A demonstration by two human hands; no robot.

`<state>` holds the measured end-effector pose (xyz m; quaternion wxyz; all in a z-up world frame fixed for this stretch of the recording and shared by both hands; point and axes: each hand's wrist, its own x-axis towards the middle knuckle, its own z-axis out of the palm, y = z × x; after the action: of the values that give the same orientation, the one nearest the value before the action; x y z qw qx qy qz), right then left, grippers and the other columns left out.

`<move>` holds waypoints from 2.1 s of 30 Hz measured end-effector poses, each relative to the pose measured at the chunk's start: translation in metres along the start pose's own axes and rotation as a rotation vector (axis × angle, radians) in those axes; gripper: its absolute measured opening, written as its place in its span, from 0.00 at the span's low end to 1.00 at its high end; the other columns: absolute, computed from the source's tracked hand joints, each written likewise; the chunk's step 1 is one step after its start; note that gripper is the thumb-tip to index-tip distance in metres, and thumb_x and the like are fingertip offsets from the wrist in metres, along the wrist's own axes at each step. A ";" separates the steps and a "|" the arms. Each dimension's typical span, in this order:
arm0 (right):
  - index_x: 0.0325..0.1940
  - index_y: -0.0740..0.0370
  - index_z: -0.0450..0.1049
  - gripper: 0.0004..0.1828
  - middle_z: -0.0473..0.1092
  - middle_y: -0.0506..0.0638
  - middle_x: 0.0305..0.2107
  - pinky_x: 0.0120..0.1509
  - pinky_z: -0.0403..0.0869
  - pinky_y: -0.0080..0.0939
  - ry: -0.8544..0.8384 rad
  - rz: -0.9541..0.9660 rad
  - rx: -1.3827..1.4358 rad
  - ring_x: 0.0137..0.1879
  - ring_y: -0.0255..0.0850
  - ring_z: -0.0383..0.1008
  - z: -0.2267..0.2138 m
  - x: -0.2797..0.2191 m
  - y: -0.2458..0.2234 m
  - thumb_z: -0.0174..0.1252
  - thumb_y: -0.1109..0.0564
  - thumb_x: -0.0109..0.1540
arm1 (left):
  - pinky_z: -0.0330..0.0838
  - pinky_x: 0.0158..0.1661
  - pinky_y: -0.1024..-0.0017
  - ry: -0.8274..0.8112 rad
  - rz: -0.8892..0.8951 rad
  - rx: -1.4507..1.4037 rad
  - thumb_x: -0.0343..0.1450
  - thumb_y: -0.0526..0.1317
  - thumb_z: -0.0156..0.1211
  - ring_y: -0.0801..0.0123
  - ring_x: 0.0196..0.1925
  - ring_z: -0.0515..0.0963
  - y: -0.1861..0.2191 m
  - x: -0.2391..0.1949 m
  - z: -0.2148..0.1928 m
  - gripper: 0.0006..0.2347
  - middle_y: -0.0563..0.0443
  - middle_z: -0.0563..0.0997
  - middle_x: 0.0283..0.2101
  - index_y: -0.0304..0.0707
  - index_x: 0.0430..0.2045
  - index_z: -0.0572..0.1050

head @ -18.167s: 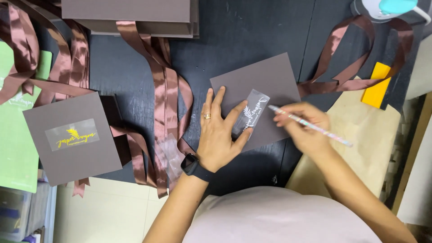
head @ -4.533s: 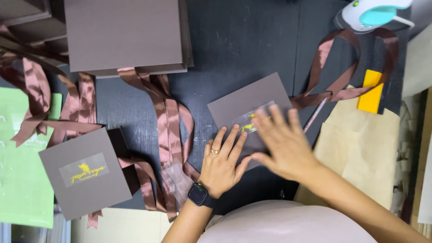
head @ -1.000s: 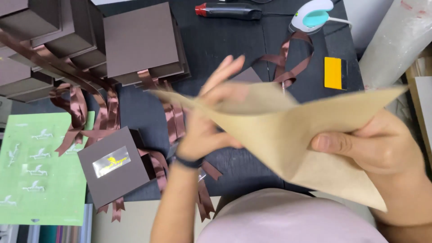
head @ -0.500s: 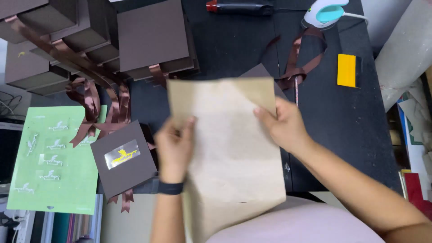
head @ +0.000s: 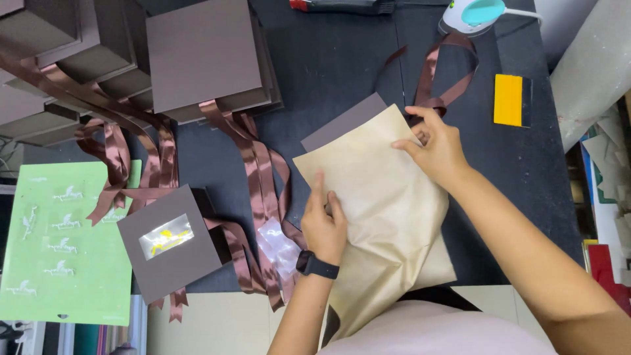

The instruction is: Applying decorative logos to gift box lids using transfer stickers and a small heat press tool

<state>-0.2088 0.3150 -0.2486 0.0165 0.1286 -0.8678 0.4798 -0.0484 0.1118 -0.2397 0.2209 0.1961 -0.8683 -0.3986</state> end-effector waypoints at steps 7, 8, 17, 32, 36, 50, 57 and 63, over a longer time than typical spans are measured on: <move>0.57 0.55 0.78 0.30 0.74 0.48 0.38 0.33 0.72 0.34 -0.005 -0.124 -0.058 0.35 0.40 0.77 0.007 0.009 0.014 0.79 0.57 0.52 | 0.80 0.44 0.62 0.033 -0.115 -0.060 0.65 0.43 0.72 0.50 0.44 0.85 0.000 0.001 0.011 0.15 0.43 0.86 0.39 0.47 0.46 0.83; 0.60 0.47 0.77 0.25 0.69 0.50 0.54 0.49 0.68 0.47 -0.042 -0.300 -0.393 0.54 0.48 0.69 0.007 0.007 0.009 0.67 0.52 0.58 | 0.80 0.44 0.61 0.034 -0.161 -0.094 0.63 0.44 0.75 0.48 0.45 0.85 -0.004 -0.001 0.015 0.17 0.41 0.86 0.39 0.48 0.46 0.82; 0.76 0.59 0.58 0.37 0.51 0.57 0.76 0.79 0.40 0.69 -0.639 -0.576 -0.531 0.81 0.59 0.43 0.039 -0.018 -0.056 0.40 0.35 0.70 | 0.80 0.48 0.57 0.007 -0.304 -0.279 0.60 0.38 0.76 0.45 0.52 0.82 0.005 0.003 0.014 0.27 0.33 0.84 0.46 0.49 0.56 0.76; 0.58 0.63 0.81 0.18 0.74 0.64 0.47 0.61 0.69 0.56 0.089 -0.631 -0.806 0.57 0.61 0.70 -0.121 0.245 0.114 0.66 0.47 0.74 | 0.53 0.18 0.80 -0.103 -0.399 -0.331 0.64 0.43 0.72 0.81 0.13 0.53 -0.004 0.004 0.013 0.29 0.64 0.74 0.25 0.54 0.62 0.71; 0.45 0.44 0.83 0.27 0.77 0.46 0.42 0.49 0.74 0.45 -0.008 -0.495 -1.214 0.51 0.47 0.76 -0.132 0.290 0.154 0.61 0.22 0.74 | 0.55 0.18 0.80 -0.101 -0.371 -0.329 0.63 0.43 0.71 0.81 0.14 0.54 -0.005 0.005 0.014 0.28 0.63 0.81 0.57 0.54 0.61 0.70; 0.40 0.55 0.76 0.37 0.71 0.52 0.29 0.31 0.64 0.48 -0.035 -0.230 -0.898 0.34 0.45 0.71 -0.132 0.186 0.030 0.70 0.22 0.81 | 0.56 0.20 0.80 -0.088 -0.335 -0.369 0.64 0.42 0.71 0.80 0.15 0.55 0.000 0.006 0.012 0.27 0.66 0.81 0.48 0.52 0.60 0.71; 0.23 0.57 0.76 0.28 0.74 0.52 0.19 0.36 0.73 0.42 -0.337 -0.574 -0.599 0.32 0.50 0.79 -0.005 0.060 -0.112 0.65 0.31 0.59 | 0.79 0.53 0.57 -0.057 -0.414 -0.495 0.60 0.40 0.75 0.46 0.58 0.79 0.013 0.011 0.000 0.32 0.32 0.81 0.54 0.59 0.62 0.71; 0.18 0.52 0.75 0.30 0.71 0.45 0.14 0.32 0.70 0.36 -0.390 -0.530 -0.686 0.26 0.43 0.75 0.035 0.056 -0.113 0.62 0.26 0.59 | 0.79 0.53 0.56 -0.068 -0.406 -0.495 0.60 0.41 0.75 0.45 0.57 0.80 0.009 0.008 0.003 0.32 0.31 0.81 0.53 0.59 0.62 0.70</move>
<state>-0.2325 0.2171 -0.1656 0.0167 0.4206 -0.9002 0.1117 -0.0583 0.1148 -0.2323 0.1486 0.2921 -0.6950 -0.6400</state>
